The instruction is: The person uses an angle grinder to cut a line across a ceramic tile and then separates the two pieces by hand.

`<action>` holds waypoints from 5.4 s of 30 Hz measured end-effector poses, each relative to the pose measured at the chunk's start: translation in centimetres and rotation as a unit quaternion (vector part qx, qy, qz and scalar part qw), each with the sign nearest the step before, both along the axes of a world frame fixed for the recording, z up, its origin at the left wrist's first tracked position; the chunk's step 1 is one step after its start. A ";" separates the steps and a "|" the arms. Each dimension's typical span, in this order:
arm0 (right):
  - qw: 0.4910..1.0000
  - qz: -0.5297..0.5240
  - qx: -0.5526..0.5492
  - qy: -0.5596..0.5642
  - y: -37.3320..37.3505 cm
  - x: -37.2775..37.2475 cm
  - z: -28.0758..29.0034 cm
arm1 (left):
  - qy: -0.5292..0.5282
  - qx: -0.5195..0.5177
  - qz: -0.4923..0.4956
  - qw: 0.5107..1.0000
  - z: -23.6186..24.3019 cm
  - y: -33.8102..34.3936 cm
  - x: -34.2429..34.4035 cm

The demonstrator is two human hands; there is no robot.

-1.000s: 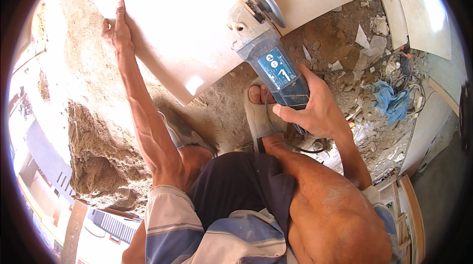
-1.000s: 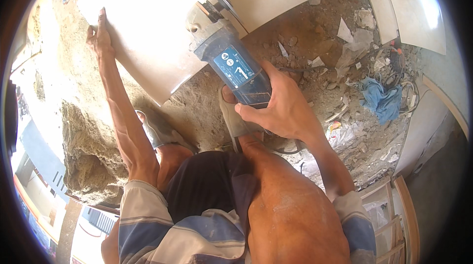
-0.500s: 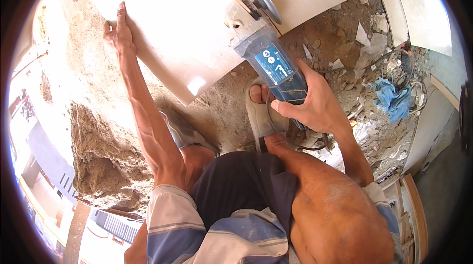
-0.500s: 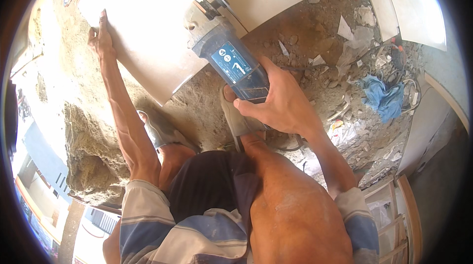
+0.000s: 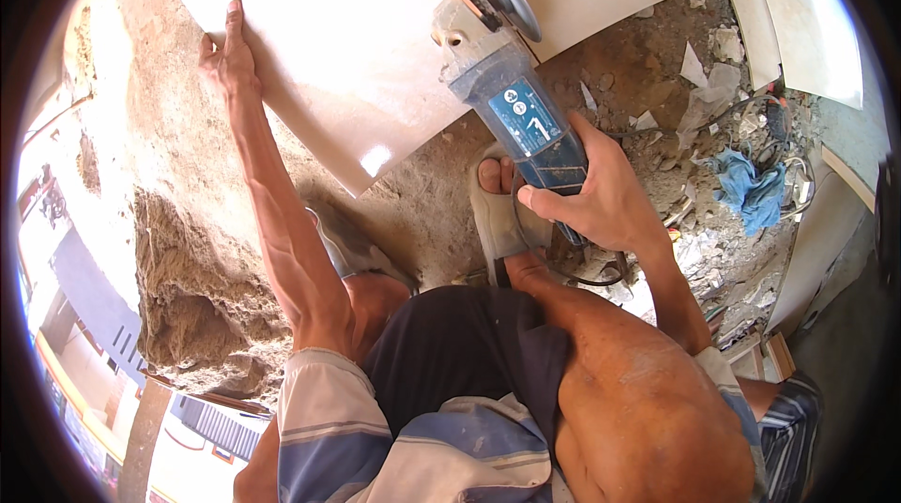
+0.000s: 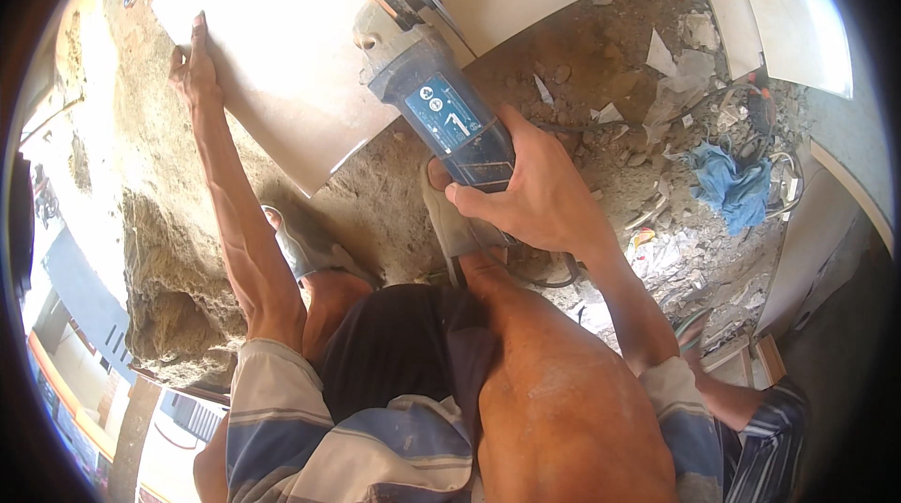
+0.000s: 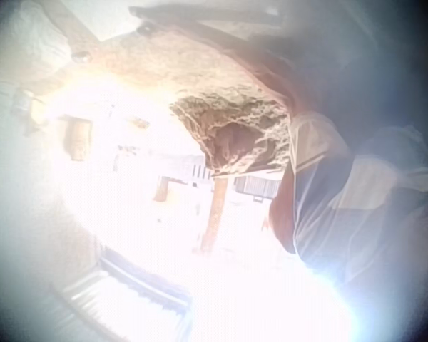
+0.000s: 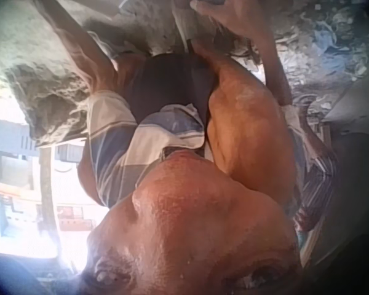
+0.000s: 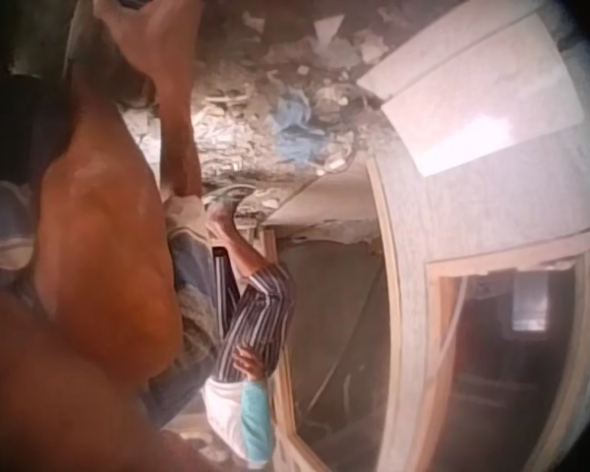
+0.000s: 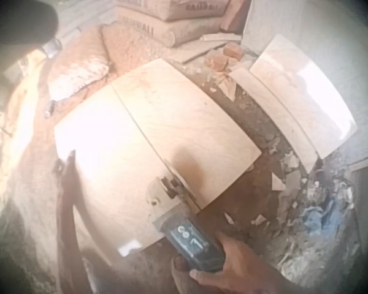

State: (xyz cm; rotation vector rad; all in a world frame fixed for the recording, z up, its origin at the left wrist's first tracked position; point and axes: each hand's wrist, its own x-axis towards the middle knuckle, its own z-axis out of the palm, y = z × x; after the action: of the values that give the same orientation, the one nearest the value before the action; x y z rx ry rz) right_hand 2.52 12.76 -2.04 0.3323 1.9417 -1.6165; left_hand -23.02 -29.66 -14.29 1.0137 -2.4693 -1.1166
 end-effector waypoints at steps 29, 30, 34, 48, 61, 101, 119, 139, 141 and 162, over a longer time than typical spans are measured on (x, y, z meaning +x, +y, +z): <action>0.999 0.011 0.030 -0.001 0.9 2.1 0.3 | 0.014 0.055 -0.032 0.998 0.1 0.0 0.1; 0.999 0.015 0.035 -0.004 0.9 2.1 0.3 | 0.015 0.054 -0.028 0.998 0.0 0.0 0.1; 0.999 0.019 0.032 -0.009 0.9 2.3 0.5 | 0.002 0.027 -0.034 0.999 -0.3 -1.4 -0.2; 0.999 0.014 0.021 -0.019 1.7 3.8 0.6 | 0.002 0.015 -0.033 0.999 -0.6 -1.0 -0.2; 0.999 -0.007 0.011 -0.029 1.9 5.2 0.9 | -0.032 -0.027 -0.022 0.999 -0.2 -0.8 -0.3; 0.999 -0.022 0.033 -0.015 0.8 1.7 2.3 | 0.075 0.097 -0.057 0.991 -2.3 -1.2 -0.1; 0.999 -0.012 0.036 -0.026 -2.2 -1.6 0.9 | 0.053 0.073 -0.014 0.996 -2.4 -0.2 0.3; 0.998 -0.030 0.043 -0.022 -4.2 -2.1 0.1 | -0.016 0.026 -0.013 0.999 -1.3 0.6 1.0; 0.998 -0.036 0.043 -0.014 -4.2 -2.0 0.1 | -0.013 0.034 -0.008 0.999 -1.4 0.5 0.9; 0.998 -0.009 0.059 -0.021 -2.9 -0.6 0.4 | -0.043 0.005 0.005 0.999 -1.3 0.2 0.5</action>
State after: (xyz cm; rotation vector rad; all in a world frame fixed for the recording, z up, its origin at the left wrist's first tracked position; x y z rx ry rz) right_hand 1.92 9.90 -1.59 0.4278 2.0122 -1.4964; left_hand -22.47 -29.44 -15.60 1.0985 -2.5252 -1.1061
